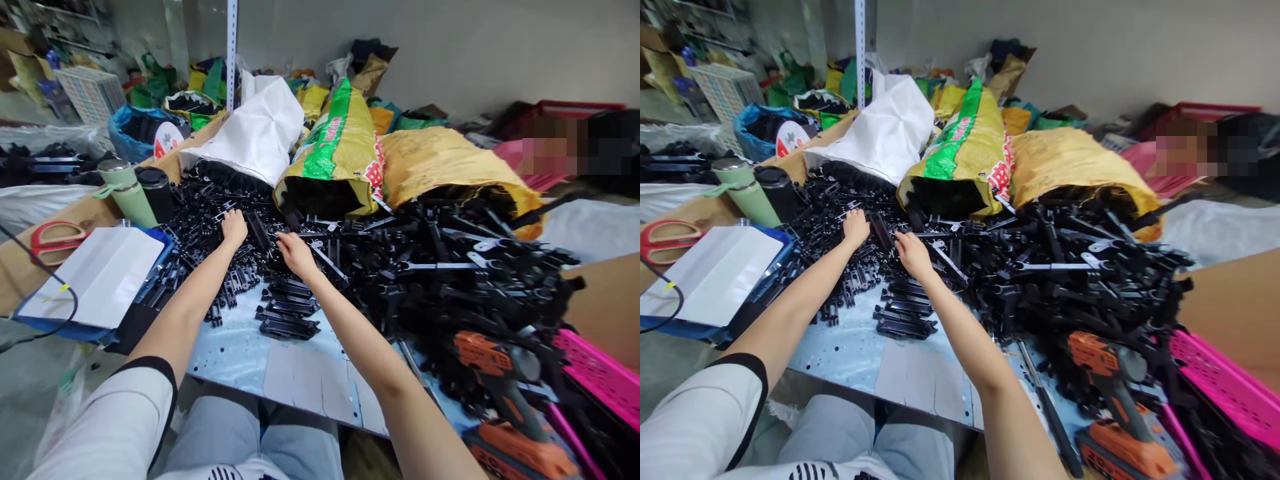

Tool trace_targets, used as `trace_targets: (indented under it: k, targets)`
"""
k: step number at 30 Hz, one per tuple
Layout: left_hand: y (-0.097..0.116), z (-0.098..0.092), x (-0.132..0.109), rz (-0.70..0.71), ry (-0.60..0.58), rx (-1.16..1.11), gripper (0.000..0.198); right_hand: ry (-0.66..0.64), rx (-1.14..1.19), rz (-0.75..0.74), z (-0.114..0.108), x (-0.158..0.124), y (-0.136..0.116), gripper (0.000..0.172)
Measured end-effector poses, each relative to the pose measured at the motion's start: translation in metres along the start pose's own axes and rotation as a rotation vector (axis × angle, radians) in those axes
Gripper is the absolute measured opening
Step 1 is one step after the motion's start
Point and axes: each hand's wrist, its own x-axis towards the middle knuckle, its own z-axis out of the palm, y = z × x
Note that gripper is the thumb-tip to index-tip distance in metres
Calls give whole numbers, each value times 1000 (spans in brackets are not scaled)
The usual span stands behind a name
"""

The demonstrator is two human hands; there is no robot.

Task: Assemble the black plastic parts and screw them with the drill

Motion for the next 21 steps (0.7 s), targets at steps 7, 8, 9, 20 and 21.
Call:
trace_targets:
  k: [7, 8, 9, 20, 21]
  targets:
    - [-14, -12, -22, -13, 47, -27, 34, -79, -200, 20, 33, -11, -10, 44]
    - [-18, -18, -36, -4, 87, -58, 35, -83, -232, -4, 38, -2, -16, 46]
    - [-21, -24, -53, 10, 129, -104, 35, -91, -261, -27, 43, 8, -21, 48]
    - [-18, -42, -278, 234, -124, -347, 32, -158, -74, 100, 54, 49, -24, 60]
    - [-14, -39, -290, 293, -135, -329, 32, -97, 15, 132, 47, 43, -23, 62]
